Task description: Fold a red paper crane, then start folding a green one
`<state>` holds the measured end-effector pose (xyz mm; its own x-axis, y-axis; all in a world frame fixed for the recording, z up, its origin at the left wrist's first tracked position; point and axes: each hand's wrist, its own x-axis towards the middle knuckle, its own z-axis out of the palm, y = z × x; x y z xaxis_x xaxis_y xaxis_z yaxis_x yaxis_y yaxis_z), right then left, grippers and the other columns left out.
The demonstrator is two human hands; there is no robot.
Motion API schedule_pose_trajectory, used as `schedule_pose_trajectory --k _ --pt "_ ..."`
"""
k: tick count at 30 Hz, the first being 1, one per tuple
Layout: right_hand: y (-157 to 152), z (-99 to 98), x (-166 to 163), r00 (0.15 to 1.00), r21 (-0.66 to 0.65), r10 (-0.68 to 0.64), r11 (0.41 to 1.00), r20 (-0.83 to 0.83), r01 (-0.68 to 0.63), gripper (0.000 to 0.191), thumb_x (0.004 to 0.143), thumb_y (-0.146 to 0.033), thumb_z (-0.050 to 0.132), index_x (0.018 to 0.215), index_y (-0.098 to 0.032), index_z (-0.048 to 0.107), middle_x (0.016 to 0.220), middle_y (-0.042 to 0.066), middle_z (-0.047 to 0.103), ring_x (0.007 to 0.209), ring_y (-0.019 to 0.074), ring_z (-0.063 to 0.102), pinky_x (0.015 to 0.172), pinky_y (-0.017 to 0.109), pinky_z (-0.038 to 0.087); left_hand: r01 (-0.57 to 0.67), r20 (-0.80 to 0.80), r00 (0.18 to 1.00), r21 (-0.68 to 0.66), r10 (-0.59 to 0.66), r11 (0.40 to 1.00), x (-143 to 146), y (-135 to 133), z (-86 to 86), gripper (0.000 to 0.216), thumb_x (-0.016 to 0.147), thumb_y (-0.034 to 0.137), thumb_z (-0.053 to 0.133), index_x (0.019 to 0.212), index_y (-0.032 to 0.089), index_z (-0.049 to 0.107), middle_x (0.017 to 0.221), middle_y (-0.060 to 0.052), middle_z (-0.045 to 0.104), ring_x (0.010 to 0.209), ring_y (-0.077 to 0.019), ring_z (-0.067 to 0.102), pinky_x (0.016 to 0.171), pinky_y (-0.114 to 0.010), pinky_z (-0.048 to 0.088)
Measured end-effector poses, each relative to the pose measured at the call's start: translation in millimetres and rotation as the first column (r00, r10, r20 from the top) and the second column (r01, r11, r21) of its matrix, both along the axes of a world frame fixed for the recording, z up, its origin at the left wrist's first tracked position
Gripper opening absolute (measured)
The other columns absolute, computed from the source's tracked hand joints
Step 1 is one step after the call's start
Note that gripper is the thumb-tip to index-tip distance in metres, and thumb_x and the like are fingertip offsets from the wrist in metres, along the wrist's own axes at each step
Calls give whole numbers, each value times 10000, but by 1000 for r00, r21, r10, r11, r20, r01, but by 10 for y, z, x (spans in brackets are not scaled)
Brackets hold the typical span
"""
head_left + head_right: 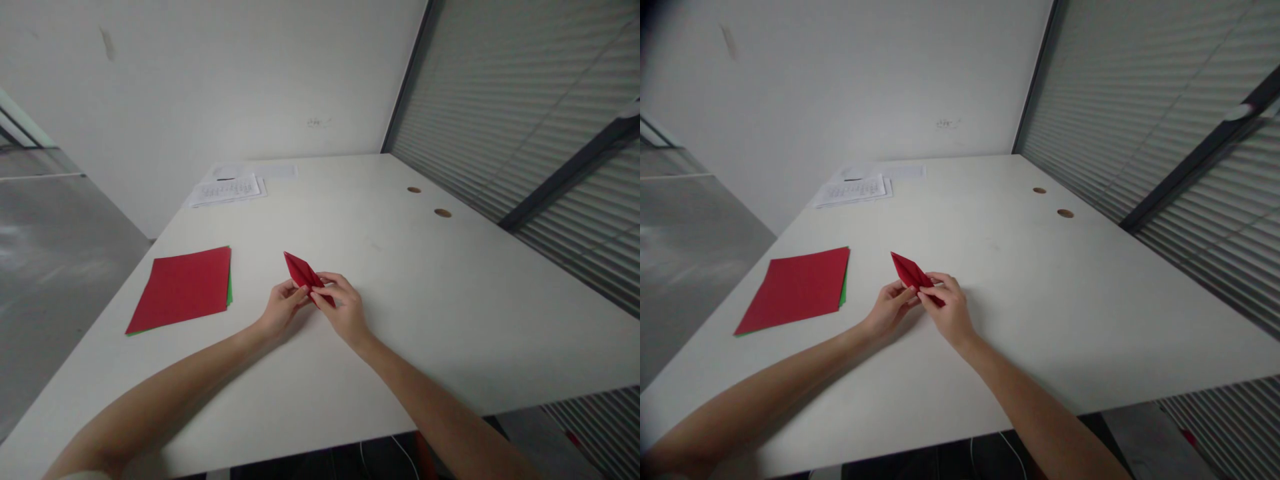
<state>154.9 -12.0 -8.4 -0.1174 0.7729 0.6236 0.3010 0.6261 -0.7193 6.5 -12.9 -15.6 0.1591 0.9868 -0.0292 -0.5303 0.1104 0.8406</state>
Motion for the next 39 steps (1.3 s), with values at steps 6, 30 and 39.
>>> schedule_pose_trajectory --k 6,30,39 --pt "2 0 11 997 69 -36 997 62 32 148 852 -186 621 902 -256 741 1088 75 669 954 197 630 818 378 555 -22 2 1000 -11 22 1000 15 -13 14 191 699 269 796 789 122 715 891 -80 730 836 -168 660 850 -328 516" --pt "-122 81 40 984 346 -102 937 143 47 368 847 -153 617 1184 -299 627 1088 82 636 1025 244 581 872 462 516 -6 -3 1000 123 7 992 -24 6 97 158 645 184 802 794 157 755 778 -41 729 738 -149 640 791 -295 507" --pt "-79 69 27 989 201 -144 970 27 136 214 870 -146 581 1032 -258 666 865 56 608 815 187 603 708 344 533 -6 107 994 29 3 1000 -18 -28 99 251 771 264 739 991 216 628 1010 -25 694 961 -183 644 913 -421 501"
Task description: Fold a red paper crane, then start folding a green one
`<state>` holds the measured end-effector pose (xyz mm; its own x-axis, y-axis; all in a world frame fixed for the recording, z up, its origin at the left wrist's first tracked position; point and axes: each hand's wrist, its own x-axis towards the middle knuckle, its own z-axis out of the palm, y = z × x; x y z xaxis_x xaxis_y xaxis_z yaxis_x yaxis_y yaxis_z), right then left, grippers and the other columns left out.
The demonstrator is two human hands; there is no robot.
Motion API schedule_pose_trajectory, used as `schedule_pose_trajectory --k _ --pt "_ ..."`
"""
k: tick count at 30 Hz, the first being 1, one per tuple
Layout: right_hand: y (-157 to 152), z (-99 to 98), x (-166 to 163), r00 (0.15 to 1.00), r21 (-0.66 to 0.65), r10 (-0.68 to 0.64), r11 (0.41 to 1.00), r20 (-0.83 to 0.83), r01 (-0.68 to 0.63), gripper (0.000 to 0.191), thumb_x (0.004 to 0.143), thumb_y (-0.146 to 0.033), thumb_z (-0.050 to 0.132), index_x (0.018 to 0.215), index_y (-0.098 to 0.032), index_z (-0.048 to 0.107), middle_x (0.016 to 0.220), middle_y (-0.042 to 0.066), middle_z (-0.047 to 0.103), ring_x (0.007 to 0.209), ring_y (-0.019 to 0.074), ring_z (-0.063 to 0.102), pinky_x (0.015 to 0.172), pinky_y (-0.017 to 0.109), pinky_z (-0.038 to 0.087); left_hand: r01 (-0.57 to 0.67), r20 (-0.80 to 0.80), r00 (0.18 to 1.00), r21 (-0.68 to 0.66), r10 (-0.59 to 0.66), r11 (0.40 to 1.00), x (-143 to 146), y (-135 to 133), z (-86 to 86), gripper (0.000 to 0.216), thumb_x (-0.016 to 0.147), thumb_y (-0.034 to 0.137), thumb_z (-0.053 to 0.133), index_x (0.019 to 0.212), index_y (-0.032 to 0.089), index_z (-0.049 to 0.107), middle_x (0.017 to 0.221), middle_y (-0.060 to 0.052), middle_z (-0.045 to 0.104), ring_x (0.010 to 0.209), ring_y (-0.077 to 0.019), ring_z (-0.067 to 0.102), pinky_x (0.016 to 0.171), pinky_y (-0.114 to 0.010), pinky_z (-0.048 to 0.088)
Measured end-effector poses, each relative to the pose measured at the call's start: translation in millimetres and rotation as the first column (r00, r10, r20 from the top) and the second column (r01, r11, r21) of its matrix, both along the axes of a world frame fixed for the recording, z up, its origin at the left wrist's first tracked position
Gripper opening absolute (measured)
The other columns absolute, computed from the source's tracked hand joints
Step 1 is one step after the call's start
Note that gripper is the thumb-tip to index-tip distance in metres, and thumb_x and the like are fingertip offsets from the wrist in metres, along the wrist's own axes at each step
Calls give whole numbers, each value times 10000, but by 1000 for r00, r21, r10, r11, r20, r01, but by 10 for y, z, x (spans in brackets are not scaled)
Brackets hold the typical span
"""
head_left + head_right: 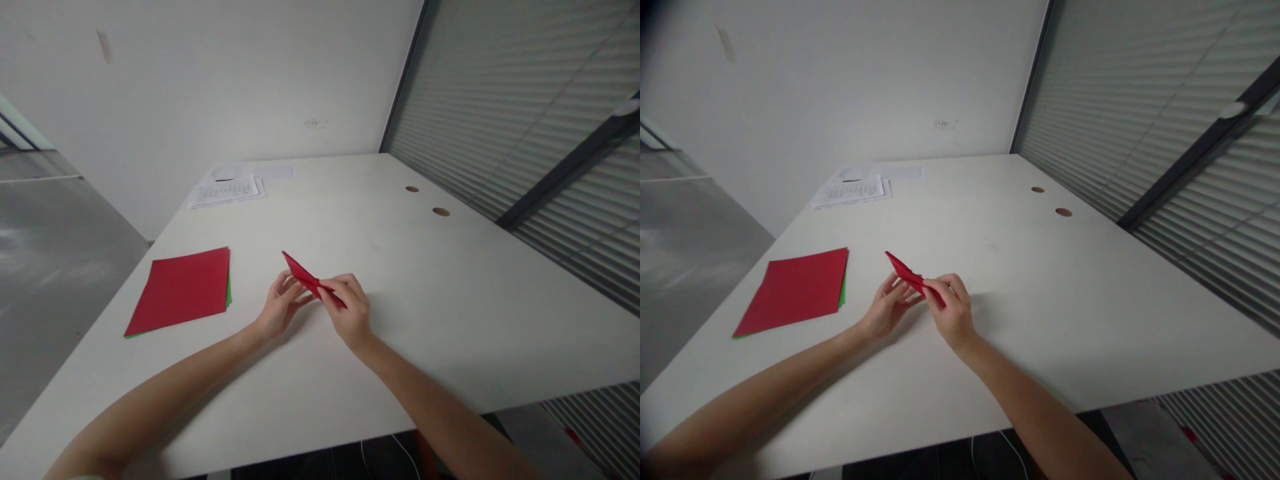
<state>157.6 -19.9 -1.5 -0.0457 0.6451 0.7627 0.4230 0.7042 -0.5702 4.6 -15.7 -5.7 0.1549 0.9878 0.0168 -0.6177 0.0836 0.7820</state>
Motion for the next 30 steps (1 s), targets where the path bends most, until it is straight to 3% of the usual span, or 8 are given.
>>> schedule_pose_trajectory --k 6,9,13,19,23,27,30 --pt "33 19 -5 994 -126 52 990 -96 -63 85 865 -176 581 885 -231 642 815 33 610 744 165 585 671 316 519 -2 -125 992 85 13 996 22 -30 4 245 735 257 776 873 182 588 964 -34 676 943 -190 651 919 -417 500" --pt "28 21 -17 983 -149 152 975 -98 -166 64 851 -181 593 881 -227 626 814 24 594 750 160 582 670 304 515 20 -185 983 96 -2 995 23 -36 -9 226 732 289 777 772 144 609 998 -72 678 925 -199 657 896 -382 509" --pt "10 27 -32 957 -173 279 942 -76 -288 121 857 -181 572 951 -225 634 862 34 609 786 161 590 701 308 517 7 -201 980 72 8 997 7 -29 -37 266 760 376 744 892 154 683 921 -70 703 855 -199 665 823 -355 528" --pt "61 -32 -40 947 -250 245 923 -208 -293 77 852 -236 603 915 -227 646 853 28 610 762 148 599 691 294 531 7 -273 962 100 21 995 -4 -23 -56 252 750 333 754 932 159 757 1027 -104 690 985 -221 620 896 -320 482" --pt "97 -62 -43 918 -334 207 885 -339 -323 95 823 -306 650 833 -212 638 822 30 616 749 151 612 685 292 538 -11 -394 914 205 93 979 -14 -24 -37 188 779 326 724 901 194 778 1061 -101 663 989 -217 605 891 -315 474" --pt "106 -55 -48 866 -373 217 836 -451 -403 170 773 -346 705 765 -204 612 774 20 623 720 152 620 683 294 547 45 -547 813 401 199 915 -42 -33 12 174 836 321 656 935 240 775 1047 -97 652 996 -216 599 902 -324 469" --pt "113 -52 -49 830 -380 229 805 -508 -455 183 770 -351 707 760 -198 608 767 19 634 715 151 629 674 292 551 76 -588 769 475 252 877 -67 -36 20 181 852 309 633 960 254 768 1063 -98 647 1006 -224 595 913 -340 466"
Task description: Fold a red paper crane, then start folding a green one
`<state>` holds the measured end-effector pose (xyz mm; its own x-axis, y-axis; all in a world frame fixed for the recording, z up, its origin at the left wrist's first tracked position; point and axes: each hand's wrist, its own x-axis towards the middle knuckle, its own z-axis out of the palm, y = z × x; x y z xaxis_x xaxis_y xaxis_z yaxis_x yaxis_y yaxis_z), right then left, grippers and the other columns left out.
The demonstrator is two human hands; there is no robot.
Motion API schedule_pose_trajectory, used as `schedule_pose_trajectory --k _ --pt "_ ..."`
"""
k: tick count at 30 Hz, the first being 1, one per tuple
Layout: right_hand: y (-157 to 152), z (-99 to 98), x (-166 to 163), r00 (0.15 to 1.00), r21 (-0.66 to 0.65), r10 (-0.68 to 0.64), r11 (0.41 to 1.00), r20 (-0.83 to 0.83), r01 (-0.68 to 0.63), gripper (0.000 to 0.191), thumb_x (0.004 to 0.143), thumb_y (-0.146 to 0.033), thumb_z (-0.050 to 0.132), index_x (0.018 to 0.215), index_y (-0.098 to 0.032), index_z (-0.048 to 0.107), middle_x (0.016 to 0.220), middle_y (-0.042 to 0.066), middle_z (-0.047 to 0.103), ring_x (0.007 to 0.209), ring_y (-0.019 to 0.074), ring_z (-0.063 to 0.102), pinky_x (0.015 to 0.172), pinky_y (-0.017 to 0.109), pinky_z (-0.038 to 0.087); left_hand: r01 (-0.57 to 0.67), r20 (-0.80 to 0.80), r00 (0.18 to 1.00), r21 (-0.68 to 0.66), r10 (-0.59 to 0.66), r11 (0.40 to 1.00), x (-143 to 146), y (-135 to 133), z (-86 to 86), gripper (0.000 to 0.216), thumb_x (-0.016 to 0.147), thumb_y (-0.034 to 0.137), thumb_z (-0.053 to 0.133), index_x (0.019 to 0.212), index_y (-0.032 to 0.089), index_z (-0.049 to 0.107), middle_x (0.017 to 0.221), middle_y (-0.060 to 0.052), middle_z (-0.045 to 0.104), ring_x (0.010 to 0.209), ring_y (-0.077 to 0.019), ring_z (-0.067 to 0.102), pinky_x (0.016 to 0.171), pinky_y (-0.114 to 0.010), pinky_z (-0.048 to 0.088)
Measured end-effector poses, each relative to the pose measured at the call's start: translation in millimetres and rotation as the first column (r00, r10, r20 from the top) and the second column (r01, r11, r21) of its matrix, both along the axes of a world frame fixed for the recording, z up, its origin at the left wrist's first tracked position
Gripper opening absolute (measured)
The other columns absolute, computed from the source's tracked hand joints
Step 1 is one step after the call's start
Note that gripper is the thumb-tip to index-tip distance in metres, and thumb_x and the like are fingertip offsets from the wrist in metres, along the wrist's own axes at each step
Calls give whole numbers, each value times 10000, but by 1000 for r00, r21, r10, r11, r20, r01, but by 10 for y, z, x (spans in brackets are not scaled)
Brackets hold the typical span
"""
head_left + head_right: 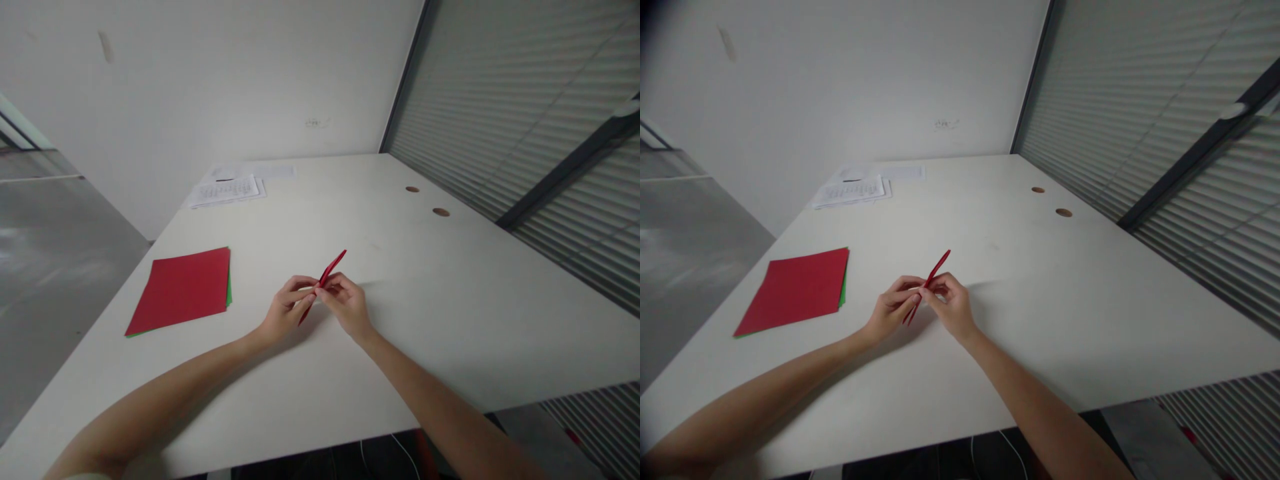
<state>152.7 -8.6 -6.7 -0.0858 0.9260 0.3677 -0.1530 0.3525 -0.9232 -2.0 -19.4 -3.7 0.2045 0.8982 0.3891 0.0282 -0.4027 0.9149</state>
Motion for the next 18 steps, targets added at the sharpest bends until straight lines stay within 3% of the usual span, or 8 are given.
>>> schedule_pose_trajectory --k 6,9,13,18 --pt "12 -4 -1 1000 -37 15 999 -13 -15 186 765 -362 706 787 -198 622 794 25 657 749 163 644 709 306 556 -99 35 994 -32 100 995 -3 9 -66 250 854 282 629 1083 241 720 1031 -75 710 942 -208 640 865 -323 489" --pt "12 -12 6 999 -53 24 998 -33 -25 173 775 -355 697 796 -197 631 798 25 664 749 162 646 718 307 550 -119 81 989 -86 126 989 9 3 -48 220 829 289 662 1022 219 741 990 -79 727 907 -210 658 847 -320 499" --pt "26 -36 19 996 -89 40 995 -74 -46 172 760 -348 709 806 -199 638 808 27 686 759 164 655 727 301 540 -138 -1 990 31 138 990 6 1 -8 147 844 282 643 886 228 773 1115 -93 686 1036 -224 627 911 -331 479" --pt "55 -61 19 993 -173 0 985 -121 -21 225 709 -353 748 837 -199 644 809 29 705 746 158 657 724 292 533 -175 -83 980 82 182 981 -13 31 -46 172 875 282 604 888 222 764 1132 -97 664 1056 -215 617 891 -331 494"
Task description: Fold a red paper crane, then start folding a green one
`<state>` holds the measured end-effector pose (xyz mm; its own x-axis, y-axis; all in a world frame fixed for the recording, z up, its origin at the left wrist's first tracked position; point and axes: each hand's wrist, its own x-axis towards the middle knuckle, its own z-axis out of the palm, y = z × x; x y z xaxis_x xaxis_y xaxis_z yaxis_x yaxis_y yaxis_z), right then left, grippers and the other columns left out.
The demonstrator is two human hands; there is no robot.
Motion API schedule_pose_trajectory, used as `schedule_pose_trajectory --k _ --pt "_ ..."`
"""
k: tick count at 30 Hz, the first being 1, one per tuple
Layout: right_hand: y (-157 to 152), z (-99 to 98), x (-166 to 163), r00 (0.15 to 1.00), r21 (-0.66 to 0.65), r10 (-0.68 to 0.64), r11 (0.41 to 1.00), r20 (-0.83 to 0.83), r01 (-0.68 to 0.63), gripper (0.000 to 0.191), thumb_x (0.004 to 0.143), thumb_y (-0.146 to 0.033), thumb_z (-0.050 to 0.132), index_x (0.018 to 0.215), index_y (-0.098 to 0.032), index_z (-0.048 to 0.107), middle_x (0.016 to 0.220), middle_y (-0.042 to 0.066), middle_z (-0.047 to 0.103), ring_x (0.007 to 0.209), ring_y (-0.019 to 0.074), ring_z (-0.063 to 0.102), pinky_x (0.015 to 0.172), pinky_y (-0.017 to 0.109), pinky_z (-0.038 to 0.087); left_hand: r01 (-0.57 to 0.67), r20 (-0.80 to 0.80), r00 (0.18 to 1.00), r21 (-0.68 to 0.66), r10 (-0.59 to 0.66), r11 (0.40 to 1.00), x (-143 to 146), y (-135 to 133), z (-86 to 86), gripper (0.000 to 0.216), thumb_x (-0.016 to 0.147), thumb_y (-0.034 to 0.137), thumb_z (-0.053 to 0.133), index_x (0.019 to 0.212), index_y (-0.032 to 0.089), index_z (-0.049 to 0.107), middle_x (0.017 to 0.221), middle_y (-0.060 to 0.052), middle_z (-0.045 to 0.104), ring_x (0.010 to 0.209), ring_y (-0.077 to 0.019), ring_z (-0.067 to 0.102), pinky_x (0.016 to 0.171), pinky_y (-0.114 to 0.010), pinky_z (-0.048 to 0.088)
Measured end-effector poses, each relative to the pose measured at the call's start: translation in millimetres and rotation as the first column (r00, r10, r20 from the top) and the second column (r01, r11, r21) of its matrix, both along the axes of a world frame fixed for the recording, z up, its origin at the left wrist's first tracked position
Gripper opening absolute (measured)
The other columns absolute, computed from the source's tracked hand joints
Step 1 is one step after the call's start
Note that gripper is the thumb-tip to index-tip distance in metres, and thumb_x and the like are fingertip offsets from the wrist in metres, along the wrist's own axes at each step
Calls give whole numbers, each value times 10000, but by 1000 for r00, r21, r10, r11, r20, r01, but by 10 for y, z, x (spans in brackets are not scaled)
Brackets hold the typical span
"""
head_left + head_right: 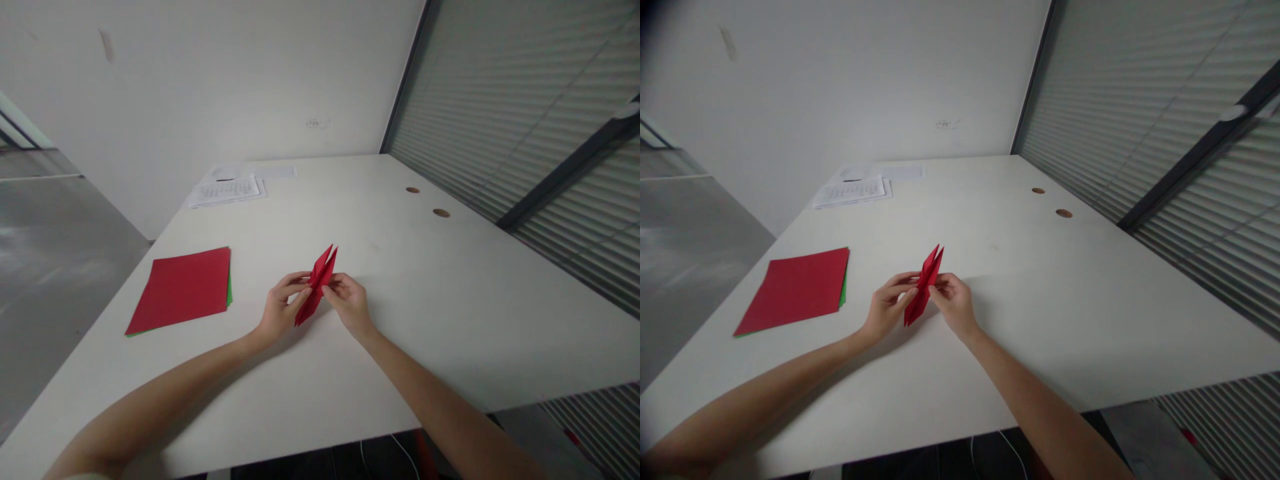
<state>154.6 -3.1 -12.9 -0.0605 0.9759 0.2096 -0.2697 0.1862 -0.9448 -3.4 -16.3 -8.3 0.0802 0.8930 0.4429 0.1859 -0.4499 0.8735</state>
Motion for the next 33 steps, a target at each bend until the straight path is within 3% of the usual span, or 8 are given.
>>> schedule_pose_trajectory --k 6,15,20,24,29,33 --pt "-7 12 -10 1000 -43 -5 999 -1 4 255 674 -354 773 831 -202 642 802 31 706 729 159 654 708 302 543 -28 -16 999 -14 28 1000 10 3 -30 170 874 291 604 900 219 756 1080 -87 683 1011 -200 636 896 -331 500" --pt "-6 34 -9 999 -33 -34 999 6 34 248 681 -369 763 816 -201 640 775 26 692 708 161 645 695 309 542 -25 -29 999 -124 22 992 37 -67 52 220 871 299 591 990 208 752 1178 -87 680 1079 -247 642 979 -385 478" --pt "-15 47 -2 1000 -28 -20 999 0 20 229 689 -340 763 828 -202 644 805 26 699 740 164 651 728 317 545 -60 95 993 -153 75 986 41 -50 35 185 811 296 669 932 177 744 1131 -103 699 1040 -239 654 961 -383 492" --pt "-8 41 1 1000 -38 -16 999 -7 16 226 691 -334 766 834 -200 652 811 28 706 742 165 654 736 324 545 -55 181 979 -201 92 978 35 -23 11 299 768 301 717 1034 166 713 1087 -111 710 963 -223 670 915 -384 516" --pt "-2 34 3 1000 -33 -19 999 1 19 233 687 -355 770 825 -205 655 801 25 704 730 160 648 719 315 539 -56 149 985 -184 84 981 36 -15 27 165 785 320 684 826 180 760 1062 -108 715 994 -236 658 924 -385 500" --pt "3 32 12 1000 -53 -18 998 4 18 240 677 -367 775 814 -206 663 789 25 702 717 157 639 707 309 533 -47 125 990 -178 70 983 38 -19 54 174 805 330 658 777 199 769 1036 -98 720 956 -226 664 900 -369 502"
